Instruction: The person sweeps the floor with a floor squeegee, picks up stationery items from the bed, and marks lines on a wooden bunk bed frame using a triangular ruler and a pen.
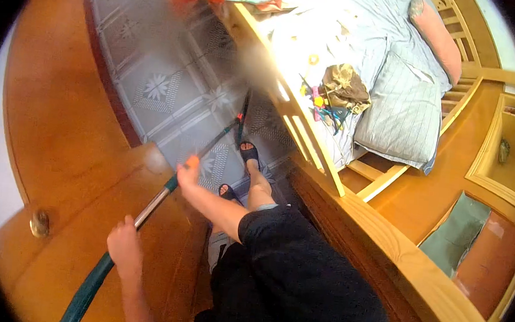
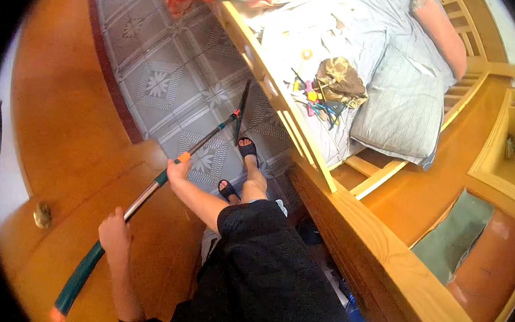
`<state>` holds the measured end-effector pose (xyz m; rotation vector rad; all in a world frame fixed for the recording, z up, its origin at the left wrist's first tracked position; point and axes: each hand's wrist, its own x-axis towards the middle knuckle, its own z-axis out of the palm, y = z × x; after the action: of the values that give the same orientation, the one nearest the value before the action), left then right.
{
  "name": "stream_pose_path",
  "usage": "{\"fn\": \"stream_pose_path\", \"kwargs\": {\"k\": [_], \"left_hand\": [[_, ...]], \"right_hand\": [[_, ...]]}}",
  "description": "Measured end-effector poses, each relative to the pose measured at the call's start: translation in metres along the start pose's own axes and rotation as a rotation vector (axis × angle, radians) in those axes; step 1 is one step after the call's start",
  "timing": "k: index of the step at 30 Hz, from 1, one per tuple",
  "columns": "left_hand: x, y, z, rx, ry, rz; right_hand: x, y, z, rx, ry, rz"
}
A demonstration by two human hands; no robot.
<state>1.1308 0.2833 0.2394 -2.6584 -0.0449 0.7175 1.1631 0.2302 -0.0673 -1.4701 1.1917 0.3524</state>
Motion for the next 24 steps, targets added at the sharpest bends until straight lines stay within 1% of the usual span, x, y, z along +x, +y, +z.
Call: {"fn": "stream_pose_path", "kwargs": {"k": [1, 2, 3, 4, 5, 6, 7, 8, 10, 12, 13, 14, 15, 16, 17, 18, 19, 20, 21, 22, 23, 24], "left_hand": [[0.005, -0.001, -0.008, 0.009, 0.006, -0.007], [0.009, -0.002, -0.011, 0.009, 0.0, -0.002], [0.015, -0.006, -0.01, 0.032, 0.086, 0.038], [0.022, -0.01, -0.008, 0.055, 0.176, 0.077], [0.033, -0.015, -0.005, 0.077, 0.113, 0.039], [0.045, -0.011, -0.01, 0.071, 0.106, 0.04], [0.058, -0.009, -0.02, 0.094, 0.085, 0.08], [0.071, -0.006, -0.029, 0.116, 0.061, 0.12], [0.1, 0.002, -0.033, 0.098, 0.061, 0.1], [0.135, 0.003, -0.017, 0.141, 0.158, 0.212], [0.155, 0.004, -0.017, 0.185, 0.174, 0.226], [0.178, 0.006, -0.018, 0.229, 0.195, 0.245], [0.201, 0.003, -0.019, 0.207, 0.215, 0.259], [0.22, -0.002, -0.016, 0.184, 0.229, 0.277], [0.239, -0.008, -0.011, 0.179, 0.218, 0.277], [0.258, -0.014, -0.005, 0.16, 0.245, 0.344], [0.278, -0.02, 0.0, 0.14, 0.277, 0.415], [0.297, -0.027, 0.005, 0.132, 0.27, 0.423], [0.313, -0.033, 0.011, 0.123, 0.29, 0.448], [0.327, -0.04, 0.018, 0.112, 0.302, 0.469], [0.341, -0.045, 0.026, 0.103, 0.316, 0.494], [0.357, -0.052, 0.032, 0.098, 0.299, 0.484]], "right_hand": [[-0.006, -0.016, -0.01, 0.003, 0.009, 0.015], [-0.011, -0.031, -0.023, 0.019, -0.044, 0.115], [-0.015, -0.046, -0.033, 0.035, -0.102, 0.211], [-0.013, -0.052, -0.034, 0.033, -0.103, 0.21], [-0.011, -0.058, -0.036, 0.064, -0.066, 0.218], [-0.005, -0.06, -0.036, 0.09, -0.027, 0.231], [0.007, -0.058, -0.035, -0.001, -0.056, 0.181], [0.015, -0.054, -0.031, -0.012, -0.056, 0.187], [0.028, -0.059, -0.023, 0.179, 0.094, 0.159], [0.076, -0.039, -0.003, 0.516, -0.036, 0.201], [0.075, -0.078, -0.015, 0.224, 0.07, 0.229], [0.066, -0.119, -0.025, 0.471, -0.049, 0.259], [0.072, -0.129, -0.018, 0.537, -0.067, 0.23], [0.087, -0.121, 0.0, 0.715, -0.012, 0.273], [0.099, -0.121, 0.01, 0.704, -0.017, 0.344], [0.114, -0.122, 0.016, 0.696, -0.02, 0.412], [0.133, -0.116, 0.022, 0.736, -0.074, 0.468], [0.154, -0.104, 0.028, 0.772, -0.125, 0.527], [0.172, -0.098, 0.032, 0.909, -0.216, 0.498], [0.182, -0.101, 0.041, 1.002, -0.195, 0.408], [0.189, -0.099, 0.043, 0.825, -0.156, 0.386], [0.193, -0.098, 0.053, 0.767, -0.083, 0.359]]}}
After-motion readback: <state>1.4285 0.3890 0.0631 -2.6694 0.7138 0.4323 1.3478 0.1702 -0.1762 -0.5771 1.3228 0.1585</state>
